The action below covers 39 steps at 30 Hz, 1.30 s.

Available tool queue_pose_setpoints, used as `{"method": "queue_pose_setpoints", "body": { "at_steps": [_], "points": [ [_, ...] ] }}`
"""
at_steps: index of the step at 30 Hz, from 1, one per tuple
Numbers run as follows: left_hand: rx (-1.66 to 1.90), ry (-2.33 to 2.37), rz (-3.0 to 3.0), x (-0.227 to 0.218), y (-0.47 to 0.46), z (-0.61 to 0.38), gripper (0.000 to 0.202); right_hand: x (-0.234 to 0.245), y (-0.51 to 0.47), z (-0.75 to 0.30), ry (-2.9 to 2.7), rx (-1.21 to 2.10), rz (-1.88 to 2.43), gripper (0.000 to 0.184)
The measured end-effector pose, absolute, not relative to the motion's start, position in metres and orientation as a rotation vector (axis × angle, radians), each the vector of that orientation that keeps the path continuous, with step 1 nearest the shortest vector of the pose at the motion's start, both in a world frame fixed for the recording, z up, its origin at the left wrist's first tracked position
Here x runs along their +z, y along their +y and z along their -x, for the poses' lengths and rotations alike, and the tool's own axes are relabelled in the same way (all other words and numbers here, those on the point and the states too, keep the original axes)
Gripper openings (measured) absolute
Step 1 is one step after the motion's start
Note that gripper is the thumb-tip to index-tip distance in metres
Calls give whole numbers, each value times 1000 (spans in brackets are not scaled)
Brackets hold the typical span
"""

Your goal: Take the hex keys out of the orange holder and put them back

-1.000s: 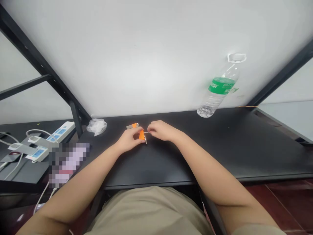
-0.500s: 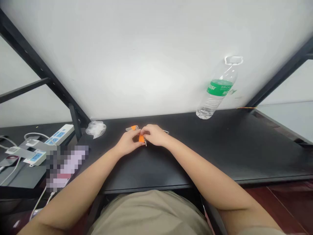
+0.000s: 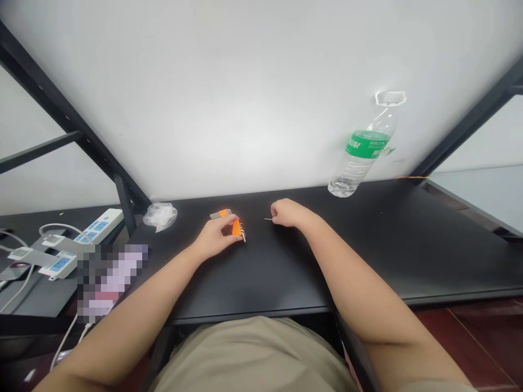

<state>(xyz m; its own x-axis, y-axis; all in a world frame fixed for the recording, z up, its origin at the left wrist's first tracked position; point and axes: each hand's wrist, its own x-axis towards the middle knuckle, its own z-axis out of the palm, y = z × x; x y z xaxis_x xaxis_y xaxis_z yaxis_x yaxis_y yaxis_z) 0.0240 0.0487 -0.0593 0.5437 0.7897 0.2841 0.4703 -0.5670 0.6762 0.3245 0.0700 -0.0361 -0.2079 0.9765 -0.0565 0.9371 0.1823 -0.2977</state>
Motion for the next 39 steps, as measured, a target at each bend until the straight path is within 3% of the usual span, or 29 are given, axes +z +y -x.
{"method": "queue_pose_setpoints", "body": {
  "at_steps": [8,16,29,39],
  "points": [
    [795,948,-2251,-58,47,-25,41,-39,56,-295,-2496,232,1670,7],
    [809,969,-2282,-57,48,-24,46,-29,40,-270,-2463,363,1176,13],
    [769,1028,-2553,-54,47,-24,33,-25,36,-270,-2481,223,1142,24],
    [740,989,-2620,-49,44,-26,26,-32,38,-259,-2333,389,1184,20]
  ]
}}
